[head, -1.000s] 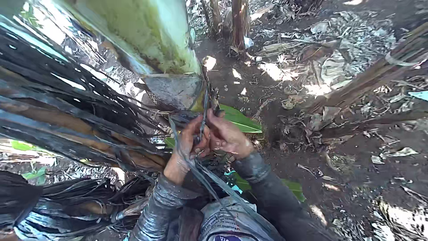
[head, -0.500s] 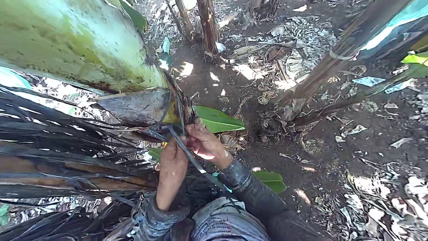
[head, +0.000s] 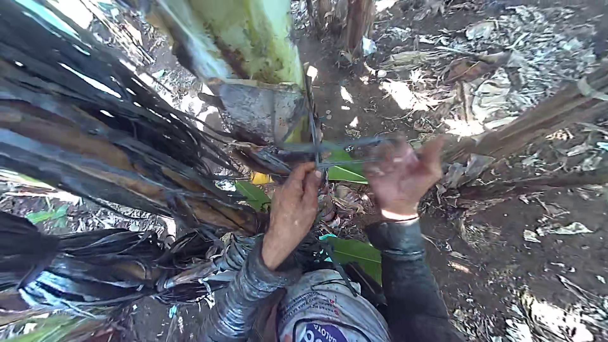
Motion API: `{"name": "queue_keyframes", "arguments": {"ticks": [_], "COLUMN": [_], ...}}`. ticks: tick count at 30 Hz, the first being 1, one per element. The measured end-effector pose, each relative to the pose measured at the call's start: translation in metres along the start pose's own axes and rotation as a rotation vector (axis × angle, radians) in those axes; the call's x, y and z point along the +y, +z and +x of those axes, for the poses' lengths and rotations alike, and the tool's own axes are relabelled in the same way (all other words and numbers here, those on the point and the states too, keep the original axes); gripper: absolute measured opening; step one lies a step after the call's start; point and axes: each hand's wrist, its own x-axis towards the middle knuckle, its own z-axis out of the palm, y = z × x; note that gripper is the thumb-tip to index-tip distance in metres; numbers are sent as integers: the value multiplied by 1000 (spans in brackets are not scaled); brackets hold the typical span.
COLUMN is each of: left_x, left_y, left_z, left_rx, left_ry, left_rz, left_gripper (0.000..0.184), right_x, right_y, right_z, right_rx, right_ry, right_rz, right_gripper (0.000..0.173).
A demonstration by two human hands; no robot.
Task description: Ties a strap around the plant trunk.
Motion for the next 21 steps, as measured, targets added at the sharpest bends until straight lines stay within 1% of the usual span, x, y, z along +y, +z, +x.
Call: {"name": "queue_keyframes", "arguments": {"ticks": [2, 3, 4, 5, 6, 7, 8, 9, 10, 11, 12, 13, 14, 15, 16, 18, 19, 20, 21], "left_x": [-7, -8, -7, -3, 0, 3, 5, 6, 7, 8, 9, 10, 11, 12, 13, 13, 14, 15, 17], "left_y": [-1, -2, -2, -2, -2, -3, -4, -5, -7, -9, -11, -12, -13, -14, -15, -14, -14, -13, -13], "left_z": [-2, -4, -4, -3, -3, -4, -4, -5, -8, -9, -10, -10, -10, -9, -9, -8, -9, -9, -9], "left_rx": [0, -5, -16, -29, -41, -51, -60, -74, -92, -108, -119, -125, -129, -125, -114, -67, -38, -17, -10], "left_ry": [-28, -40, -37, -25, -11, 2, 16, 22, 26, 33, 45, 54, 59, 66, 79, 121, 144, 168, 188], "left_rz": [-52, -68, -72, -56, -31, -15, -12, -19, -30, -41, -41, -31, -21, -3, 13, 85, 139, 192, 229], "left_gripper": [31, 31, 31, 32, 33, 34, 34, 34, 35, 35, 35, 35, 36, 36, 35, 34, 34, 35, 34], "right_x": [-26, -38, -48, -58, -68, -75, -78, -76, -68, -55, -39, -22, -9, 0, 1, -14, -22, -27, -29], "right_y": [-28, -45, -62, -79, -92, -96, -85, -62, -31, -4, 19, 38, 49, 51, 48, 33, 22, 12, 8], "right_z": [12, 16, 20, 18, 9, -2, -9, -15, -17, -17, -18, -21, -26, -29, -29, -25, -22, -20, -20], "right_rx": [199, 323, 469, 585, 623, 611, 567, 460, 283, 82, -100, -241, -343, -415, -484, -608, -654, -685, -687], "right_ry": [-58, -95, -152, -179, -189, -208, -264, -350, -433, -455, -409, -338, -267, -199, -93, 137, 185, 159, 94], "right_rz": [25, -37, -195, -492, -804, -1056, -1218, -1273, -1257, -1227, -1215, -1240, -1273, -1268, -1203, -1048, -990, -911, -787], "right_gripper": [73, 70, 59, 35, 25, 45, 54, 54, 52, 57, 70, 81, 82, 72, 56, 32, 25, 24, 22]}}
